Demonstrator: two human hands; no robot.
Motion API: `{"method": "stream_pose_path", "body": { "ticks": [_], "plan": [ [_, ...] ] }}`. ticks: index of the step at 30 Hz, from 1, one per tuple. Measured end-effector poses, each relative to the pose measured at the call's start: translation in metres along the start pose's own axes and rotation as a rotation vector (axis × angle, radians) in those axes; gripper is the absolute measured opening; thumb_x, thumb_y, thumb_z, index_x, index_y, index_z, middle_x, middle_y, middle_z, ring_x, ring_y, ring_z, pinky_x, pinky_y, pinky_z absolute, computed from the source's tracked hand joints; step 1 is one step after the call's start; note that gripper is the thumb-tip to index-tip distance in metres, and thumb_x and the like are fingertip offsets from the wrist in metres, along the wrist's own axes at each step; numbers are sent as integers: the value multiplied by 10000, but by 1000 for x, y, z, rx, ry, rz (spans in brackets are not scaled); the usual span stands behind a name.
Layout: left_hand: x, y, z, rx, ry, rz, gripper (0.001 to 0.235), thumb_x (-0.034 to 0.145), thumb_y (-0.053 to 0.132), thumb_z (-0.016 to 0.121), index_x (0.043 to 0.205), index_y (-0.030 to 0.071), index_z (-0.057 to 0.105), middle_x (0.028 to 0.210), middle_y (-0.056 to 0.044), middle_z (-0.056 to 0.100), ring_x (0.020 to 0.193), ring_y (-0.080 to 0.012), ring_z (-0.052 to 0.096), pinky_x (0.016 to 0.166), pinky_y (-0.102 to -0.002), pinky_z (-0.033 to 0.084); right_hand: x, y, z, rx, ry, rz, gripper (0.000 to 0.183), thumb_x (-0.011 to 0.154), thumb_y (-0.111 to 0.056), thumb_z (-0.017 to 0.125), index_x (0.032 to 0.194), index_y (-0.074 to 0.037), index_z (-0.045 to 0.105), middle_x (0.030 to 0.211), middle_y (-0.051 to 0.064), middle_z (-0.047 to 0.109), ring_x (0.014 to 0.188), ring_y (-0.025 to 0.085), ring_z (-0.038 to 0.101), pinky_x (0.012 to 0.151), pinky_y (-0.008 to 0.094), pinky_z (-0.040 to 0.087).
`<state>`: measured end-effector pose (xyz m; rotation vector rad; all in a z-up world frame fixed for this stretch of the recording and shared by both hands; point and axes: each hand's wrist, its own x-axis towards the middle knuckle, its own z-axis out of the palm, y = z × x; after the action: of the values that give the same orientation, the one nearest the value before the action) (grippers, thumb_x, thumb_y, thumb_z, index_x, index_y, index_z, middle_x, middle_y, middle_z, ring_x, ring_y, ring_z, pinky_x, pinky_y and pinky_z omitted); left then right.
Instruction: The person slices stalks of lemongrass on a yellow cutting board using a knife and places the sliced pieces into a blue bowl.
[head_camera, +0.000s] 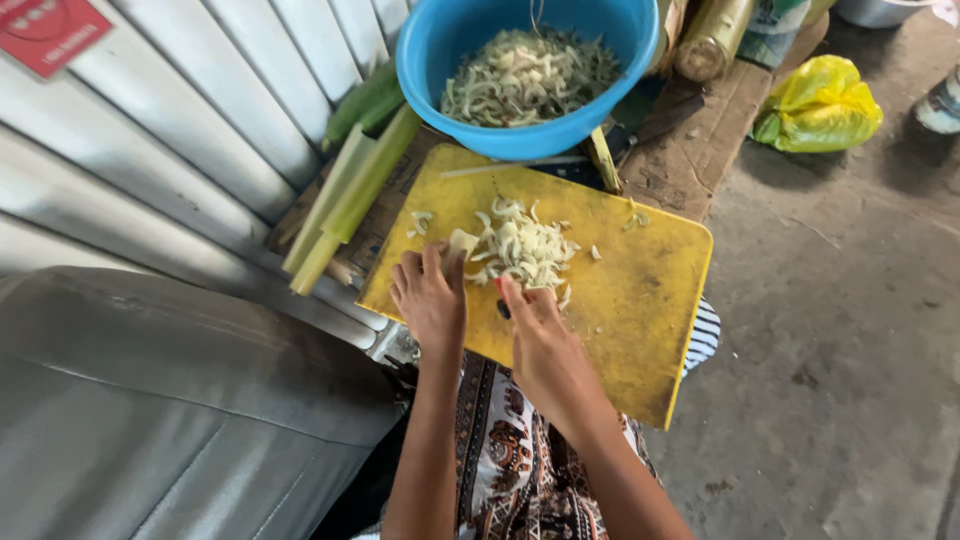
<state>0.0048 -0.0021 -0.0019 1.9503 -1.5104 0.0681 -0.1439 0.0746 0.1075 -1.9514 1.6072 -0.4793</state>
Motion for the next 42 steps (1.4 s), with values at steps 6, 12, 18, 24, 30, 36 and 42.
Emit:
{"method": "stream_pose_path", "body": {
  "ticks": [6, 12, 18, 24, 30, 36, 42],
  "plan": [
    [-5, 3, -4, -23, 77, 48, 297, 976, 425, 638, 1153, 187, 654, 1003, -84, 574, 985, -302, 559, 831, -455, 422, 7, 3, 28, -104, -147, 123, 780, 878, 143, 378, 1591, -149, 256, 1393, 184, 417, 711, 254, 671, 646, 321, 638],
    [-3, 1, 3, 24, 87, 31, 317, 968, 478, 609, 1128, 209, 661, 1028, -79, 597, 976, -298, 563, 806, -455, 428, 46, 2, 43, -234, -21, 36, 672, 967, 91, 430, 1594, -71, 253, 1320, 257, 451, 681, 228, 648, 548, 319, 608],
    [-4, 3, -3, 26, 68, 29, 315, 993, 481, 607, 1080, 183, 661, 988, -75, 592, 947, -289, 575, 805, -450, 439, 12, -7, 1, -47, -41, 56, 709, 909, 129, 438, 1565, -90, 282, 1443, 173, 430, 565, 224, 630, 486, 325, 590],
    [-5, 6, -5, 19, 120, 58, 276, 985, 438, 638, 1108, 195, 680, 989, -62, 606, 912, -286, 583, 747, -438, 434, 2, 4, 31, -171, 74, -88, 863, 721, 158, 508, 1538, 4, 279, 1390, 248, 433, 689, 362, 676, 627, 432, 609],
    [-5, 3, 0, 39, 188, 66, 298, 977, 472, 624, 1101, 204, 663, 988, -66, 620, 942, -299, 608, 781, -448, 476, 32, -2, 47, -232, -34, 45, 690, 909, 106, 423, 1562, 8, 222, 1357, 273, 405, 755, 340, 694, 645, 437, 614],
    [0, 1, 1, -53, 167, 16, 373, 1011, 400, 595, 1235, 103, 571, 1097, -103, 645, 980, -298, 621, 796, -449, 499, 2, 8, 13, -224, -16, -21, 812, 789, 156, 419, 1560, -71, 307, 1309, 187, 463, 706, 268, 674, 636, 405, 599],
    [-5, 5, -13, -205, 193, 11, 359, 1066, 319, 543, 1290, 39, 547, 1076, -143, 606, 964, -318, 582, 842, -470, 457, -5, 22, 2, -1, 11, 58, 540, 1010, -54, 420, 1539, -143, 354, 1325, 146, 536, 652, 238, 669, 523, 357, 620]
  ]
}}
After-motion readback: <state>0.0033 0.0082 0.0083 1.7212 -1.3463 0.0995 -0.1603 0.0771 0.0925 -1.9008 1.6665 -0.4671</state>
